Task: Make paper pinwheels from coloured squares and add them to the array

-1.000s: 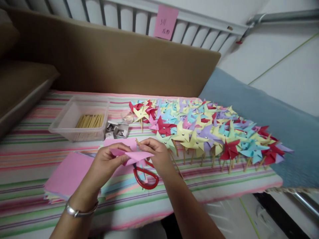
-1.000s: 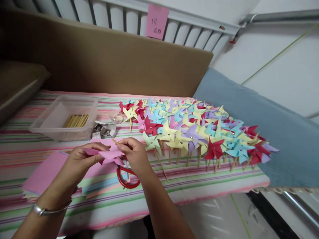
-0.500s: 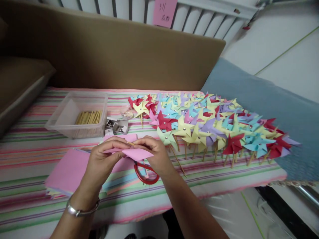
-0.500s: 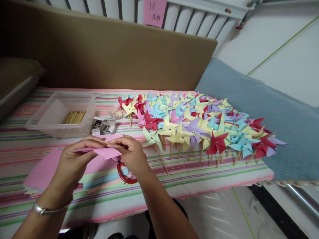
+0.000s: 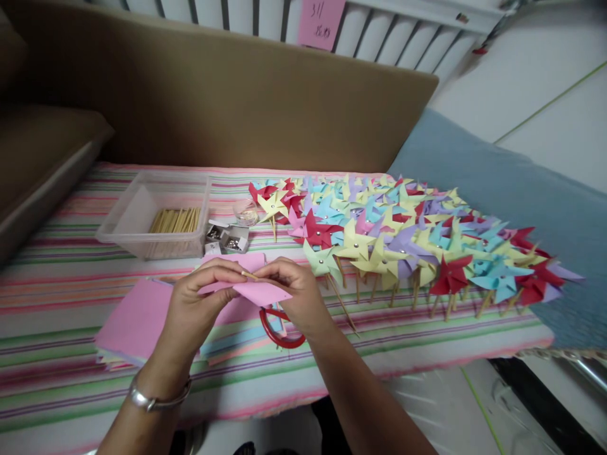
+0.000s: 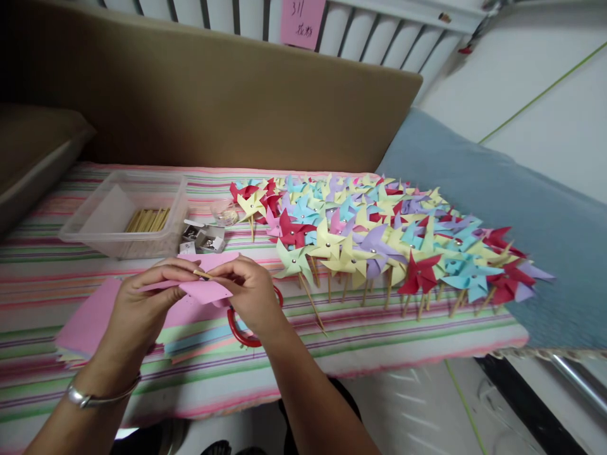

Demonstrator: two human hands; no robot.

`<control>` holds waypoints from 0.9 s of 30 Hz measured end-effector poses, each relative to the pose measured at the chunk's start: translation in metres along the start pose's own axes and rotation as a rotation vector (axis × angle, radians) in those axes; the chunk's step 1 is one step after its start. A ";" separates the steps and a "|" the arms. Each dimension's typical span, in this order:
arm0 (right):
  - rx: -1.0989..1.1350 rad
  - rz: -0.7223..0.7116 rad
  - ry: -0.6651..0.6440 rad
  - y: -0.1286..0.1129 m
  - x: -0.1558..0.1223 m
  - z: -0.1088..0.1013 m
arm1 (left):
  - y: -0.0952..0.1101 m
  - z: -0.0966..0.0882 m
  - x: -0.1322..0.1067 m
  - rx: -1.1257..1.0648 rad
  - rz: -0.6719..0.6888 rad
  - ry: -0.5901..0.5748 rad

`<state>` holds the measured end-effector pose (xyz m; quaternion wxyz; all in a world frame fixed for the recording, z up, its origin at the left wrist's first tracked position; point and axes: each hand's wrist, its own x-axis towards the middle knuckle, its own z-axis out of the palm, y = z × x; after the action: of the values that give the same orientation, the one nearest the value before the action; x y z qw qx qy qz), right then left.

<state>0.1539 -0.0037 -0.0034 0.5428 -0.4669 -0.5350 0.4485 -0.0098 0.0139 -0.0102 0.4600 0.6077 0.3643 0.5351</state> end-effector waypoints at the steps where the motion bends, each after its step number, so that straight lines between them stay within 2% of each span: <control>1: 0.008 0.004 -0.001 0.000 0.000 0.000 | 0.000 0.000 0.000 -0.002 -0.006 0.009; 9: 0.049 0.025 0.007 0.002 0.000 0.000 | -0.001 0.002 0.001 -0.004 -0.033 0.021; 18: -0.012 -0.051 0.007 0.003 -0.001 -0.001 | -0.001 0.001 -0.001 -0.003 -0.023 0.001; 27: -0.045 -0.069 0.017 0.004 -0.001 0.000 | 0.001 0.001 -0.002 -0.003 -0.056 0.017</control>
<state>0.1541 -0.0035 -0.0079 0.5515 -0.4643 -0.5561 0.4135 -0.0090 0.0114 -0.0099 0.4727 0.5919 0.3844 0.5277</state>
